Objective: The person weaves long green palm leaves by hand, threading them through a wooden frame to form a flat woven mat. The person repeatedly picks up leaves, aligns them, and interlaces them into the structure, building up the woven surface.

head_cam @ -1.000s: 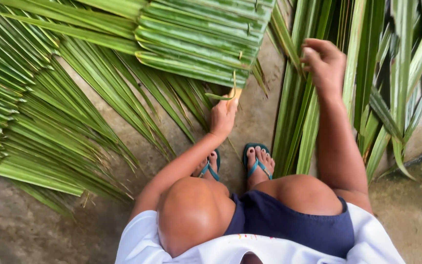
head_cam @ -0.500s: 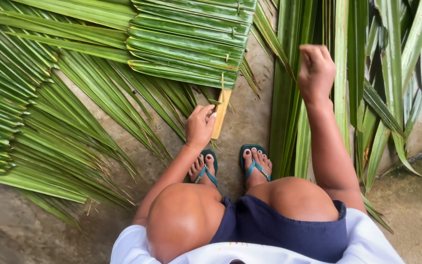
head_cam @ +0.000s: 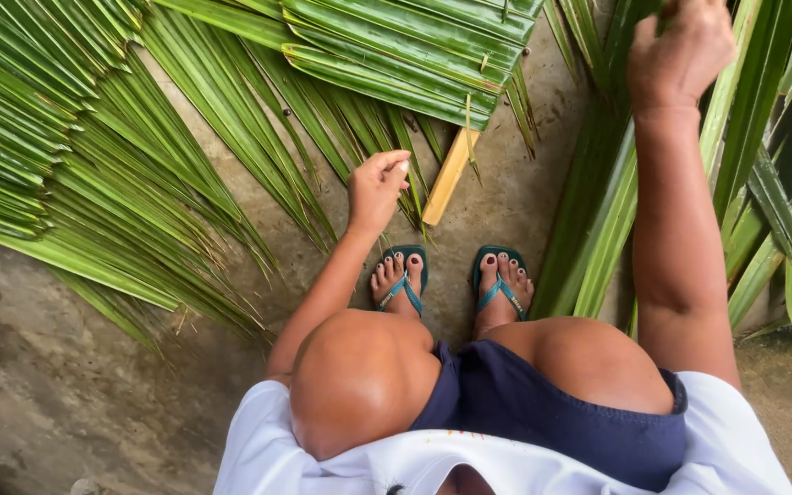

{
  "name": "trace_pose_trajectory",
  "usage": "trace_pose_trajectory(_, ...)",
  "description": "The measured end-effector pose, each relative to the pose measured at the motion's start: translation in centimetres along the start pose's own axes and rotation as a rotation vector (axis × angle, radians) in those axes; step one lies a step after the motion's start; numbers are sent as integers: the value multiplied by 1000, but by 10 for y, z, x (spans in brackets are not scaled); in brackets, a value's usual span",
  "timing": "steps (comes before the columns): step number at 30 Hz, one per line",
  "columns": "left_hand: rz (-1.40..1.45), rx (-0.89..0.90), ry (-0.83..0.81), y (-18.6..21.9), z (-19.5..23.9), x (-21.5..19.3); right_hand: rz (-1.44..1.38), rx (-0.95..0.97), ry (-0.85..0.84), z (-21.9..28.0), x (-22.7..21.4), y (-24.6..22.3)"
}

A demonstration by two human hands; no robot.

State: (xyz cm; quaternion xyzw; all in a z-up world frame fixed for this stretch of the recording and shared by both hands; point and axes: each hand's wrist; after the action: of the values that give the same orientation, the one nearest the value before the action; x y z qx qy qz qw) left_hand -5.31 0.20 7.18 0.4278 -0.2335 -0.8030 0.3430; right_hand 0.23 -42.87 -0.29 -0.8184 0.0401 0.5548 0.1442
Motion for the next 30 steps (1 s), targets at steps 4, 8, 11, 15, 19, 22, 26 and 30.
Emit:
trace_pose_trajectory(4,104,-79,44,1,0,-20,-293,-216,115,-23,-96,-23)
trace_pose_trajectory(8,319,-13,42,11,6,-40,-704,-41,-209,-12,-194,-46)
trace_pose_trajectory(11,430,52,-122,5,17,-47,-800,-437,-261,7,-258,-100)
trace_pose_trajectory(15,508,82,-498,-66,23,-4,-869,-742,-593,51,-250,-139)
trace_pose_trajectory(19,693,0,-676,-71,67,-2,-1040,-640,-870,90,-206,-177)
trace_pose_trajectory(22,896,13,-868,-24,89,-18,-892,-466,-969,122,-159,-180)
trace_pose_trajectory(26,1064,-136,-319,-127,31,108,-840,-461,-935,153,-126,-186)
trace_pose_trajectory(30,1114,-244,6,-104,22,85,-1105,57,-862,170,-95,-184)
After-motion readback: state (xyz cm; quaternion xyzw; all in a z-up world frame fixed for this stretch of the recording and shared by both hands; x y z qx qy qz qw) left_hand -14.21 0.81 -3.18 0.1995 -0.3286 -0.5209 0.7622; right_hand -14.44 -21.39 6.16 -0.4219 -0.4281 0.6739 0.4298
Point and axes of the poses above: each hand's wrist, its own z-axis away from the middle knuckle, its own x-axis out of the palm, y = z × x, and after that the axes turned 13 degrees about -z, right-handed
